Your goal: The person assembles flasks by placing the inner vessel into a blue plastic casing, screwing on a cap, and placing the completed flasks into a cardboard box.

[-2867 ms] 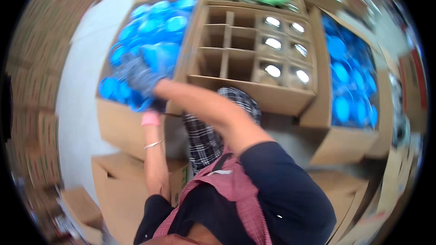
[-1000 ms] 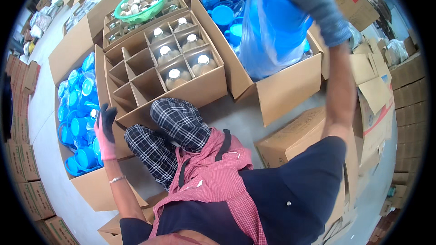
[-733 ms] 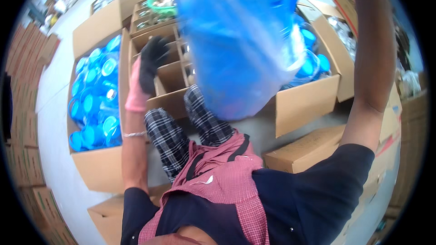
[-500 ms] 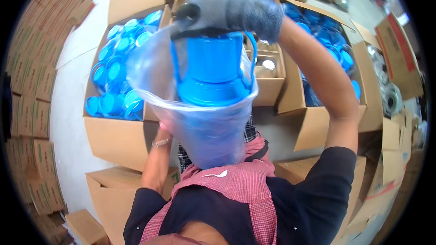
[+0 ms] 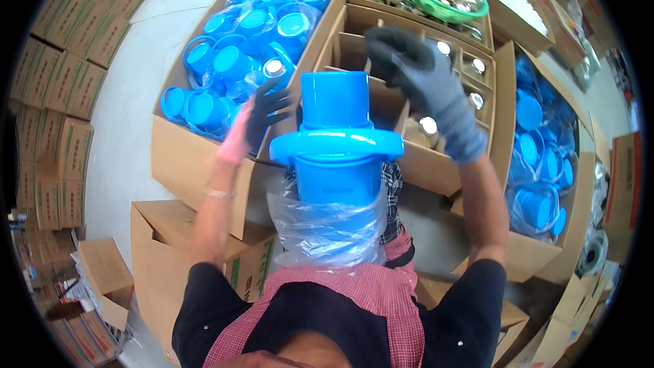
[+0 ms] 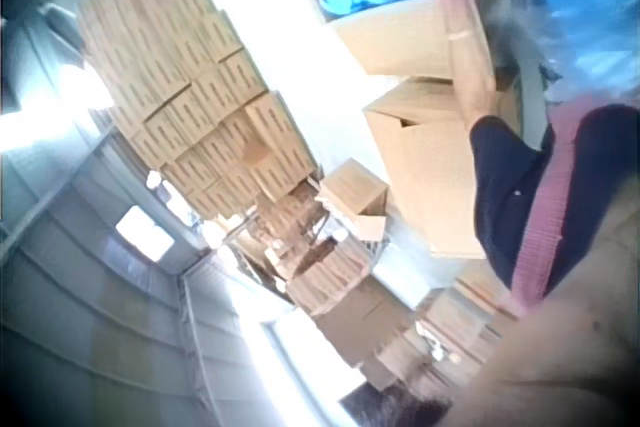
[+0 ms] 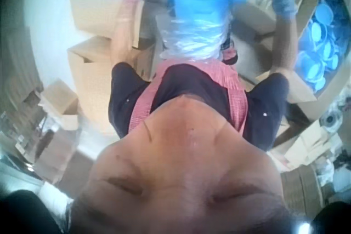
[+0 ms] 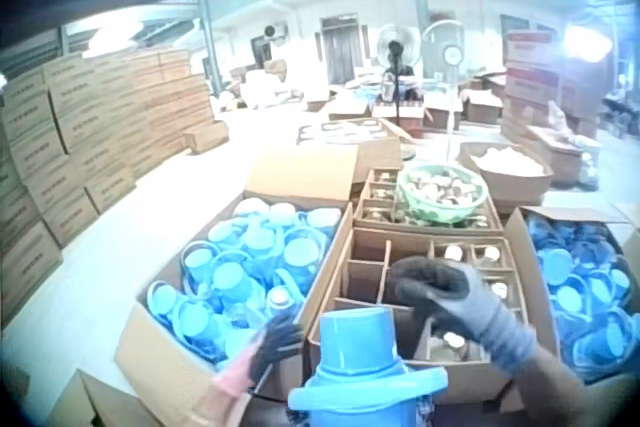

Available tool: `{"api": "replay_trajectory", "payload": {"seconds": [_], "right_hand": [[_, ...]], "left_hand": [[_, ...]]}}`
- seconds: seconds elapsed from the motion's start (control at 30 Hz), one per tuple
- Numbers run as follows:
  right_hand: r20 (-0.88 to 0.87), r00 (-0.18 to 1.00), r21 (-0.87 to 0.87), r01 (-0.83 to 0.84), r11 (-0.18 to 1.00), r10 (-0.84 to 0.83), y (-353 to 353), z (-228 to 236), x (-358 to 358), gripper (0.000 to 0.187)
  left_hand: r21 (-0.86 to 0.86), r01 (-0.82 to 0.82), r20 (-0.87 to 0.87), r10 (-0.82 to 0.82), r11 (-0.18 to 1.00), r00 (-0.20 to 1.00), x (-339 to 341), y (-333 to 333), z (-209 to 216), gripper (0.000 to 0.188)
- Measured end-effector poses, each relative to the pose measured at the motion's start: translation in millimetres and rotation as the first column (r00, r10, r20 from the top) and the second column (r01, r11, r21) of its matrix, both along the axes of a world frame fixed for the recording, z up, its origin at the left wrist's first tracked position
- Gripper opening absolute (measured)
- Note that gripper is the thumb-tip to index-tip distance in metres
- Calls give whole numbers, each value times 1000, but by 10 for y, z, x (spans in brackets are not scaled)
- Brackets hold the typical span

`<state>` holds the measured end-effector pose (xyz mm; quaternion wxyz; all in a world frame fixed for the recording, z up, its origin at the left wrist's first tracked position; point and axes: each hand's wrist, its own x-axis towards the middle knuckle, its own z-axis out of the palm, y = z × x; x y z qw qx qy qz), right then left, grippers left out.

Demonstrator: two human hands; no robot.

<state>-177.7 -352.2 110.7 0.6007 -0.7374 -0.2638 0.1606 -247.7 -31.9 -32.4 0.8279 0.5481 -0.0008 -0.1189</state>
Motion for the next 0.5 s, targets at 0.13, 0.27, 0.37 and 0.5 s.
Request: {"api": "replay_trajectory", "payload": {"seconds": [0.13,0.27,0.37,0.5], "right_hand": [[511,859,-189,85,978,24,295,-657,-111,63],[-448,891,418,140,898,69,395,-1141,323,72],[94,996,322,-37,946,7,660,-1457,752,61],[-221,975,226,19,974,33,1177,-1493,1192,39]], "left_hand": [[-183,3,95,15,983,995,378,-858,15,75],[53,-402,421,345,914,839,341,-909,176,70],[90,-646,424,558,758,713,385,-764,339,40],[110,-914,452,800,390,395,607,178,162,34]]}}
